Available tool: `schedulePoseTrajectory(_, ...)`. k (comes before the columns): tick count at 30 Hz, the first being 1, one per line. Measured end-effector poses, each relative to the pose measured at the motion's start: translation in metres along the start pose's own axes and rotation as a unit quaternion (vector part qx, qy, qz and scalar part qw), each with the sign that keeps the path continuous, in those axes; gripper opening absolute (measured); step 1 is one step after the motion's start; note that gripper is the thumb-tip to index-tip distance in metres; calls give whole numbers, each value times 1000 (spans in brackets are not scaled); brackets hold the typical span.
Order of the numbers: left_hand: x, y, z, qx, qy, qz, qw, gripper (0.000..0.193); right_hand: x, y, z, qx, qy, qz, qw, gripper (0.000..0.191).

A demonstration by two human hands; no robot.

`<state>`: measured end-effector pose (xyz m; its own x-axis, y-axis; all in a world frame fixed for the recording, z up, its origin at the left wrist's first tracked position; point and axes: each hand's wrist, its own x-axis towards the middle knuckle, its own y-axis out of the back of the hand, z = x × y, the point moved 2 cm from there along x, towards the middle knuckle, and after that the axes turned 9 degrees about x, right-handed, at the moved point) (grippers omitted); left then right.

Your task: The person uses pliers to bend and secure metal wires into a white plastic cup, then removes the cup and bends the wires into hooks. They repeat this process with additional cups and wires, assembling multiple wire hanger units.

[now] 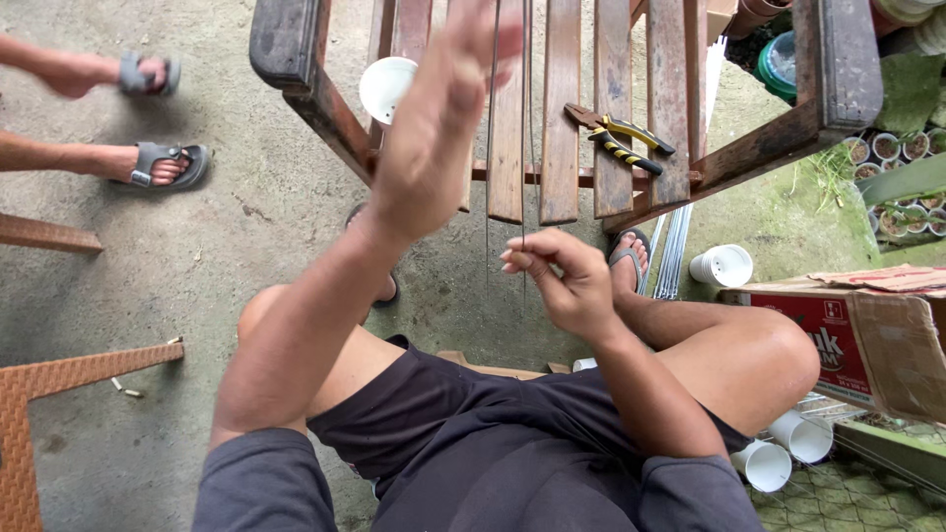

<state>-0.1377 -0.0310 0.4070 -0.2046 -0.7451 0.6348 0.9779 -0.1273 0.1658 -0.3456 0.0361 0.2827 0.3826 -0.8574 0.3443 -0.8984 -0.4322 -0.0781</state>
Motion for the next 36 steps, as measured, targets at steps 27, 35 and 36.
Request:
schedulePoseTrajectory(27,-72,-101,-66,-366,213,-117,899,49,116,34,-137,-28,-42,58,997,13)
schedulePoseTrajectory(35,-145,-171,-70,-546,360,-24,756,53,152,71,-50,115,-189,94,971,12)
schedulePoseTrajectory(36,-155,-175,-73,-551,376,-23,744,53,148,75,-33,103,-224,113,963,12)
